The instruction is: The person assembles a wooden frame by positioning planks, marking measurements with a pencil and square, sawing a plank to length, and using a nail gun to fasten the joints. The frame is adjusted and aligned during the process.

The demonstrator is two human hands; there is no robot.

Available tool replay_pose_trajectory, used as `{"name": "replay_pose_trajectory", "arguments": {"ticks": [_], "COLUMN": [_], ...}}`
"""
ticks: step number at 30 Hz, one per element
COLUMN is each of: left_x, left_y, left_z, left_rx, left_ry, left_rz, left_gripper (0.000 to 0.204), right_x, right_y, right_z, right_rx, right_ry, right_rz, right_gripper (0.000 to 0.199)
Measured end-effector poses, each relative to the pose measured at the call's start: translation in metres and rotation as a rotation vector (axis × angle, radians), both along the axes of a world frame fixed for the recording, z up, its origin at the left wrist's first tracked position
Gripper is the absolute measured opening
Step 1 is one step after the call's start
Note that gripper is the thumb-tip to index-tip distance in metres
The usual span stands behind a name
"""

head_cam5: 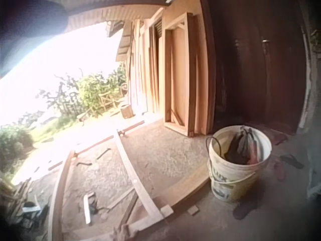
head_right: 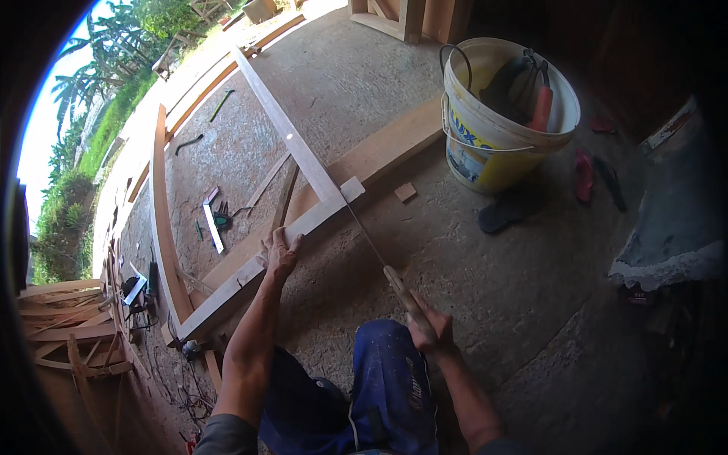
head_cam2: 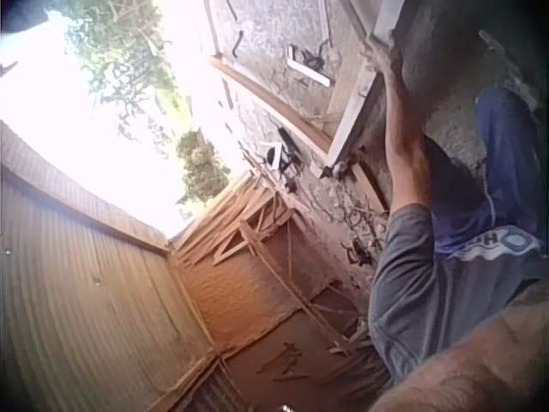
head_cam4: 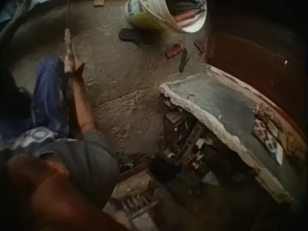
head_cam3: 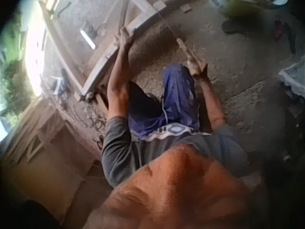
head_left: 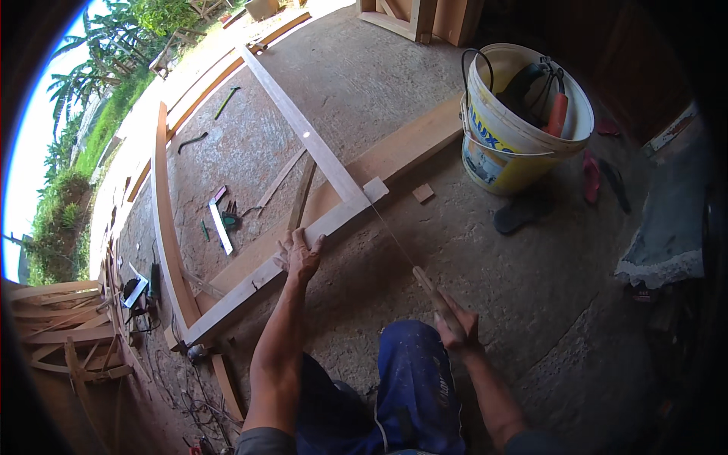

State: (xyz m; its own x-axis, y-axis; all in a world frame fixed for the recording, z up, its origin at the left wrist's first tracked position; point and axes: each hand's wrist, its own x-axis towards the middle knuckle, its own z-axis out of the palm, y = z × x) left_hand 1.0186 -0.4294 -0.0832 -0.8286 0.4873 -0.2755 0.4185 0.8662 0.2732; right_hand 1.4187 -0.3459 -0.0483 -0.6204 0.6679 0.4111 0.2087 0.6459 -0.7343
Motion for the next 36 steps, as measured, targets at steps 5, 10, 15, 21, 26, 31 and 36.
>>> {"name": "replay_pose_trajectory", "arguments": {"ticks": [5, 10, 15, 21, 26, 31, 36], "left_x": [0.008, -0.002, -0.002, 0.002, 0.002, 0.003, 0.013], "left_y": [0.025, -0.005, 0.008, 0.012, 0.011, 0.006, 0.024], "left_z": [0.003, -0.006, 0.005, 0.003, 0.008, 0.013, 0.017], "left_rx": [0.017, -0.016, -0.002, -0.004, -0.020, -0.009, 0.007], "left_ry": [-0.020, -0.021, -0.021, -0.045, -0.074, -0.095, -0.133], "left_rz": [-0.025, -0.004, -0.009, -0.025, -0.003, 0.033, -0.004], "left_gripper": [0.077, 0.079, 0.078, 0.080, 0.080, 0.080, 0.081], "right_x": [-0.092, -0.016, 0.011, 0.031, 0.018, -0.079, -0.142], "right_y": [0.066, 0.010, 0.035, 0.062, 0.068, 0.135, 0.227], "right_z": [-0.045, -0.009, -0.044, -0.100, -0.115, -0.103, -0.156], "right_rx": [-0.153, 0.076, 0.355, 0.446, 0.253, -0.162, -0.059], "right_ry": [0.124, 0.142, -0.020, -0.457, -0.485, -0.438, -0.415], "right_rz": [-0.056, -0.041, 0.017, 0.296, 0.616, 0.113, -0.354], "right_gripper": [0.053, 0.051, 0.055, 0.064, 0.056, 0.039, 0.045]}}
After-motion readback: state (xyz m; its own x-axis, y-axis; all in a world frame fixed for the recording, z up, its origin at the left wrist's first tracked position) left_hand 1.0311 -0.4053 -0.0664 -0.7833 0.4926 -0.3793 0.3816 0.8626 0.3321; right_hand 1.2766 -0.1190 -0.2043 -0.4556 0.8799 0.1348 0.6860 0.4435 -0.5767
